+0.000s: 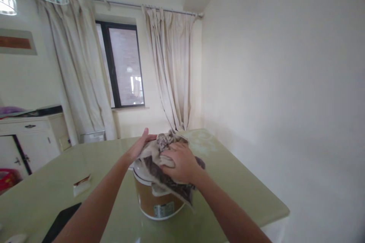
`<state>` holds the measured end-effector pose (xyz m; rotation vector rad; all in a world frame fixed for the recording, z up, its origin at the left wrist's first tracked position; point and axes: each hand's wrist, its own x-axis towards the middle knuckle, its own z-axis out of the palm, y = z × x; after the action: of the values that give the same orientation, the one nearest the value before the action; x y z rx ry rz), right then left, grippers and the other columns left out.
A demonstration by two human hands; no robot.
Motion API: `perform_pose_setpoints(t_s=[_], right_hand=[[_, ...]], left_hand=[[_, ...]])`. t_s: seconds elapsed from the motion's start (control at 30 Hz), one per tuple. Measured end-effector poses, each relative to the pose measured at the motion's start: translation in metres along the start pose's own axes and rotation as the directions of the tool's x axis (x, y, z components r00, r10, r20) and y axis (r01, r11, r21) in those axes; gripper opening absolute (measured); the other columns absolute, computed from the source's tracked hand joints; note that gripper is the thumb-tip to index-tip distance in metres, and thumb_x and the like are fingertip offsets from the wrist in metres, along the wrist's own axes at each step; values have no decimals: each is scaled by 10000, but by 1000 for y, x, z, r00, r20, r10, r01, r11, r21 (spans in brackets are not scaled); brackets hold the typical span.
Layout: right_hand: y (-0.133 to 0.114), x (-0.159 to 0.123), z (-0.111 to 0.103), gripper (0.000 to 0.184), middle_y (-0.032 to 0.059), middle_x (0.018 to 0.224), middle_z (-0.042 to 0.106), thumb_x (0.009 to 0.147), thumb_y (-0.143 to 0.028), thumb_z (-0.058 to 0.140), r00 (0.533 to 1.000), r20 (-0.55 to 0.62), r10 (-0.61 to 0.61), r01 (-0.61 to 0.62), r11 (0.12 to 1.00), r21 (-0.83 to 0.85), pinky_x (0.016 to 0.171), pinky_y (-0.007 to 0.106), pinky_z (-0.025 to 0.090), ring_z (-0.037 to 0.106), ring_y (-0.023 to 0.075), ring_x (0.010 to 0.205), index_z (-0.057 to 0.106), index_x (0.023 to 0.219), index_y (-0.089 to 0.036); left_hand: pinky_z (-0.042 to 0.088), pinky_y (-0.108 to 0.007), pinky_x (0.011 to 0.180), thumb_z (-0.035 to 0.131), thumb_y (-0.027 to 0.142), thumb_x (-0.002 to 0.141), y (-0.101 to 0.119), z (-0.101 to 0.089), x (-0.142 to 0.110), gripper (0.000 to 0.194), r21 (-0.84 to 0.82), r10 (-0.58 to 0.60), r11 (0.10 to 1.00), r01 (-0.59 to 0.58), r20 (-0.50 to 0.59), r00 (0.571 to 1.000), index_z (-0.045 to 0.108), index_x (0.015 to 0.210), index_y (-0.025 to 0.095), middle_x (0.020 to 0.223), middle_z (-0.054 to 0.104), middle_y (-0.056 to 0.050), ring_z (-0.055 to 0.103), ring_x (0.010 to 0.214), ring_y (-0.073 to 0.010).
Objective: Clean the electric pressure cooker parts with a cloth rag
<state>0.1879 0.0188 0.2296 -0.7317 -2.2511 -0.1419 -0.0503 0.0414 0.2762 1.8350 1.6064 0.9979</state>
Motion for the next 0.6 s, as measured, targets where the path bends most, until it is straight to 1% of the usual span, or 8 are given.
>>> perform_pose_setpoints(t_s=[0.1, 0.17, 0.23, 0.33, 0.43, 0.5, 0.57, 0.6], right_hand=[[-32, 40, -4, 396, 129, 1052, 710, 866, -566, 712, 981, 105, -161, 181, 960, -212, 1013, 511, 449, 594, 320, 1062, 754, 1028, -207], [-50, 50, 6, 432, 151, 1079, 705, 860, -562, 725, 955, 149, -255, 287, 921, -262, 1006, 524, 445, 587, 329, 1061, 744, 1054, -177], [-58, 50, 14, 428, 132, 1090, 703, 855, -546, 749, 930, 179, -320, 357, 902, -244, 1004, 500, 442, 585, 316, 1068, 744, 1080, -182], [-47, 35, 10, 430, 57, 1184, 695, 824, -506, 813, 888, 192, -418, 444, 889, -117, 1039, 437, 416, 581, 279, 1133, 743, 1174, -266], [-12, 12, -9, 521, 24, 1334, 656, 805, -498, 835, 838, 190, -511, 516, 856, 24, 1059, 386, 404, 572, 255, 1205, 712, 1281, -326], [13, 2, -21, 539, 43, 1323, 656, 817, -495, 819, 892, 173, -418, 418, 908, 38, 1028, 370, 426, 584, 249, 1176, 701, 1307, -306], [27, -2, -25, 465, 63, 1226, 670, 836, -473, 793, 970, 140, -201, 205, 979, -12, 980, 374, 448, 595, 252, 1107, 722, 1253, -280], [26, 0, -24, 409, 72, 1176, 670, 845, -470, 778, 989, 114, -89, 96, 994, -55, 961, 386, 455, 593, 261, 1080, 737, 1199, -269]], left_hand=[[561, -403, 1029, -2, 924, 849, 2, -6, 1, 1147, -291, -91, 946, 144, 186, 978, 754, 1284, 179, 1290, 775, -141, 738, 1152, -300], [573, -425, 1000, 126, 970, 823, 1, -11, 3, 1105, -346, -145, 912, 220, 229, 962, 769, 1252, 181, 1157, 817, -135, 762, 1062, -314], [576, -435, 987, 218, 978, 810, -1, -17, 5, 1076, -354, -176, 896, 268, 271, 946, 778, 1230, 160, 1066, 830, -142, 770, 1016, -325], [569, -405, 991, 193, 954, 837, -3, -22, 5, 1072, -320, -178, 905, 280, 314, 933, 784, 1213, 142, 1061, 827, -161, 765, 1046, -314], [576, -399, 954, 154, 961, 832, -3, -20, 2, 1089, -213, -201, 941, 262, 271, 941, 785, 1228, 167, 1087, 827, -149, 764, 1042, -302], [581, -417, 933, 189, 972, 822, -3, -15, 0, 1082, -150, -212, 959, 240, 181, 960, 785, 1239, 170, 1096, 827, -139, 762, 1027, -312], [572, -437, 954, 276, 965, 820, -5, -8, 0, 1053, -107, -164, 980, 170, 67, 984, 790, 1234, 144, 1102, 826, -140, 751, 1046, -330], [563, -444, 978, 317, 954, 821, -6, -5, 0, 1038, -90, -121, 988, 123, 19, 992, 791, 1229, 126, 1106, 824, -143, 744, 1067, -337]])
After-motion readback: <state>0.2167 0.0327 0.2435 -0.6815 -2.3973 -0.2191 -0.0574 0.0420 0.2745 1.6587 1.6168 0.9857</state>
